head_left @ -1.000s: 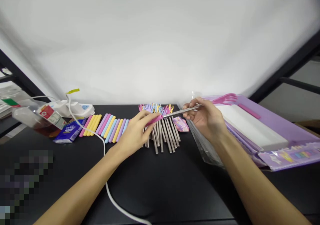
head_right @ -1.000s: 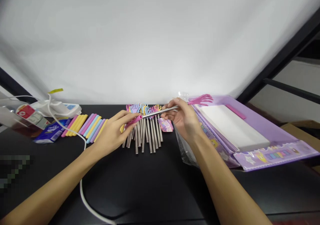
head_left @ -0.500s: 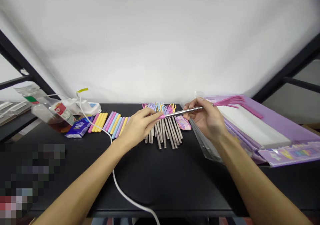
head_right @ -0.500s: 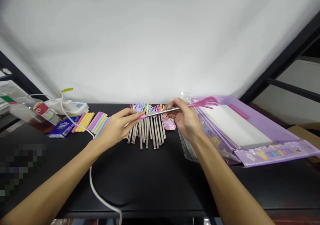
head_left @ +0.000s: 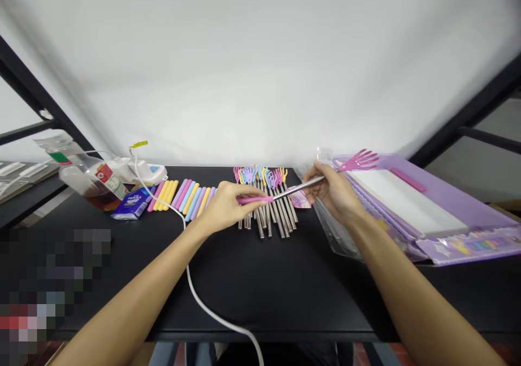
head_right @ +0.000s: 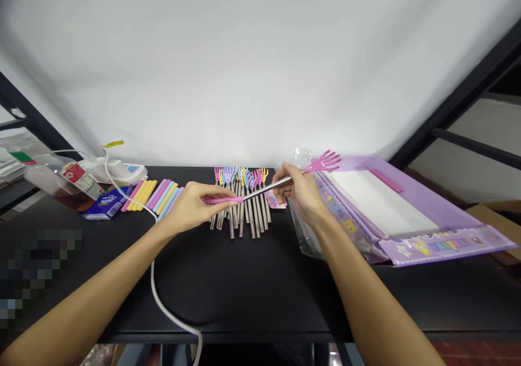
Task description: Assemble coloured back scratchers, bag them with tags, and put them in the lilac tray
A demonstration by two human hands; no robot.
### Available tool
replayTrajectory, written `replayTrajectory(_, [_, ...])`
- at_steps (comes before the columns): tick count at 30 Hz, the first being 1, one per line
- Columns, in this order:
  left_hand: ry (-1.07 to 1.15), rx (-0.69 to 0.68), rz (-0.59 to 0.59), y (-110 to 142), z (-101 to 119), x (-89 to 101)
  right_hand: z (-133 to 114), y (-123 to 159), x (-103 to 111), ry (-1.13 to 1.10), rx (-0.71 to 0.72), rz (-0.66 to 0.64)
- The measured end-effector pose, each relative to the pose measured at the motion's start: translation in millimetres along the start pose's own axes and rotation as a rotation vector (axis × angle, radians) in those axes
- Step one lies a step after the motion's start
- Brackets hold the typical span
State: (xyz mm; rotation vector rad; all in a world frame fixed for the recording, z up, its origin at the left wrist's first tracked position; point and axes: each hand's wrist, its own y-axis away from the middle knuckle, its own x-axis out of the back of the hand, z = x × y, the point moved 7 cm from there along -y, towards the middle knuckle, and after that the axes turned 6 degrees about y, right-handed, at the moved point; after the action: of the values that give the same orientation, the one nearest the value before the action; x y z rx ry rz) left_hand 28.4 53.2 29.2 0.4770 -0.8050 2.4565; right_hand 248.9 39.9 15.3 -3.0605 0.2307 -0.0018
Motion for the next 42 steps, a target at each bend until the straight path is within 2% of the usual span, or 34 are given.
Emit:
replayTrajectory(5, [0.147,0.089,0.079,1,-10,2.1,-1,2,-7,-0.069,-0.031,-0.040])
replayTrajectory(12, [0.309,0.180,0.119,0,-21,3.9,-2,3,-12,-0.120,-0.022,-0.044])
replayTrajectory(17, [0.365,0.207,0.109,-2,-19,5.8,-6,7,-17,-0.092,0.006,-0.062])
replayTrajectory(25, [0.632,0.222,0.126,-4,-16,12.5,3,4,-18,-0.182,-0.002,-0.080])
replayTrajectory(34, [0.528,0.242,0.099,0,-17,-1.1,-6,6,-15,-0.118,0.013,-0.019])
replayTrajectory(42, [0.474,0.275,0.134,1,-22,-0.6,-8,7,-15,-0.094,0.041,-0.034])
